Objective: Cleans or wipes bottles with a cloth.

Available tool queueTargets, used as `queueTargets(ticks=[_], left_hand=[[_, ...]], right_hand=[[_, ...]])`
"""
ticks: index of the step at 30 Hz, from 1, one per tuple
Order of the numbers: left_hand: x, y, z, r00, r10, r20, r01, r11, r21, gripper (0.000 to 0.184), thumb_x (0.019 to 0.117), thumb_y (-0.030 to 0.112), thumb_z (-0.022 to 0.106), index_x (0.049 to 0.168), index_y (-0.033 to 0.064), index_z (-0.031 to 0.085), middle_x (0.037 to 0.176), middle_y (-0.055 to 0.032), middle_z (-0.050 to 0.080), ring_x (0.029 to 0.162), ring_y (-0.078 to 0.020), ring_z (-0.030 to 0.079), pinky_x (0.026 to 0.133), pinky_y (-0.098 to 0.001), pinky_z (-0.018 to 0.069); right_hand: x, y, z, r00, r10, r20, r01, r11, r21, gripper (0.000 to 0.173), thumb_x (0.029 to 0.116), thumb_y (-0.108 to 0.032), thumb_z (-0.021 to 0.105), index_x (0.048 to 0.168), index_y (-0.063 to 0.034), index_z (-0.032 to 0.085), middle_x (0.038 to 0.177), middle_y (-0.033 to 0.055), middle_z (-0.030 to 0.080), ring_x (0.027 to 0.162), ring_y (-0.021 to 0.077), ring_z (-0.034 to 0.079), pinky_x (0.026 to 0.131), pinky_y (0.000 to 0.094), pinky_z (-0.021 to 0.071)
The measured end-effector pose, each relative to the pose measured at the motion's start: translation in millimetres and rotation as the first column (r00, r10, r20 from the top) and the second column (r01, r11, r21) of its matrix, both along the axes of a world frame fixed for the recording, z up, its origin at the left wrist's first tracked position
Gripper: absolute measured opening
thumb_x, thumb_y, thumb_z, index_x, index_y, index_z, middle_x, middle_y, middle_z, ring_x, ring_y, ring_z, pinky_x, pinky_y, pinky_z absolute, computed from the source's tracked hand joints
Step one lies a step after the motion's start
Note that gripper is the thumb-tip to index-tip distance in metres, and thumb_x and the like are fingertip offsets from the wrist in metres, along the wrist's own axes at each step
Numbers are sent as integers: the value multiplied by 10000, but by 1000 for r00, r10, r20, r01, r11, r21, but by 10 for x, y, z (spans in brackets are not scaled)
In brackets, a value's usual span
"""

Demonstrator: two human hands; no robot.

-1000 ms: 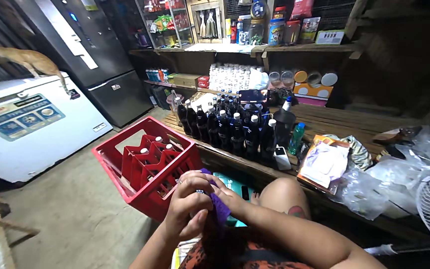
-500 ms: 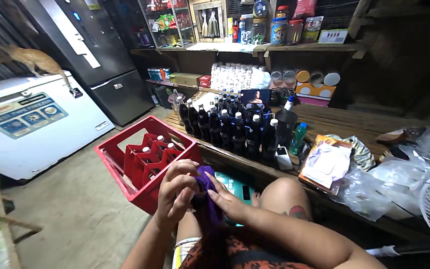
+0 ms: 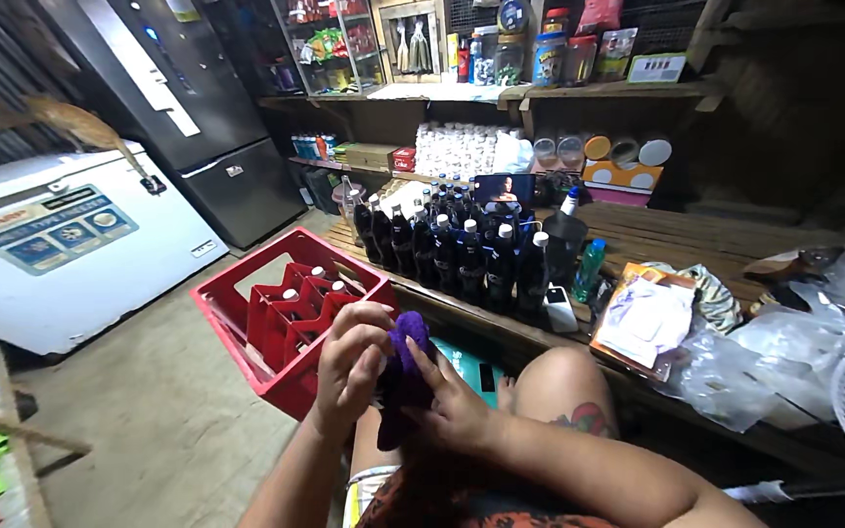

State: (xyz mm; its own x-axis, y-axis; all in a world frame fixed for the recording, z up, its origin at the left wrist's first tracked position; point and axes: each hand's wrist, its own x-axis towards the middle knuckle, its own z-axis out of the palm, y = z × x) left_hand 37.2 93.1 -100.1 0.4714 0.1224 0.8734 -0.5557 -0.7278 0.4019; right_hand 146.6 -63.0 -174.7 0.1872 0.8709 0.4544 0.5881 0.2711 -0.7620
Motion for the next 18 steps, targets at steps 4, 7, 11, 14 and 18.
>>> queueTargets(ticks=[4,7,11,14,18], left_hand=[[43,-169,-38,1000,2,-18,-1,997,80,396,1088,455,375,934,200,636,1139,45,636,1223,-103,565,1062,-301,463],[37,-303,-63,999,10,-33,-6,992,123,400,1087,459,367,917,198,618,1123,42,636,1231,-114,552,1084,-317,429],[-9,-473,-84,996,73,-54,-60,975,215,398,1082,471,357,907,223,615,1127,55,633,1249,-117,535,1136,-357,365],[-25,-554,-107,992,116,-41,-100,954,281,396,1080,477,356,910,235,620,1124,75,632,1255,-99,525,1161,-358,326],[-13,-580,-130,991,127,-39,-108,942,317,389,1077,475,350,917,242,618,1135,84,618,1266,-93,514,1178,-361,310]], right_hand=[[39,46,-128,978,-132,158,67,930,362,723,943,-395,701,1524,-61,429,1457,368,450,1347,386,524,1112,454,459],[64,-5,-53,977,-118,176,38,915,403,691,939,-430,700,1467,-38,489,1438,332,487,1339,345,532,1119,420,450],[139,-20,-15,975,-66,214,-43,884,466,663,958,-484,664,1454,-78,495,1396,282,537,1330,314,539,1129,409,438],[174,-33,-6,974,-49,219,-71,857,510,611,962,-501,650,1409,-105,521,1332,250,567,1284,305,562,1111,399,448],[246,-47,16,977,-15,213,-107,829,550,506,963,-475,655,1267,-78,571,1238,240,599,1225,318,587,1090,404,457]])
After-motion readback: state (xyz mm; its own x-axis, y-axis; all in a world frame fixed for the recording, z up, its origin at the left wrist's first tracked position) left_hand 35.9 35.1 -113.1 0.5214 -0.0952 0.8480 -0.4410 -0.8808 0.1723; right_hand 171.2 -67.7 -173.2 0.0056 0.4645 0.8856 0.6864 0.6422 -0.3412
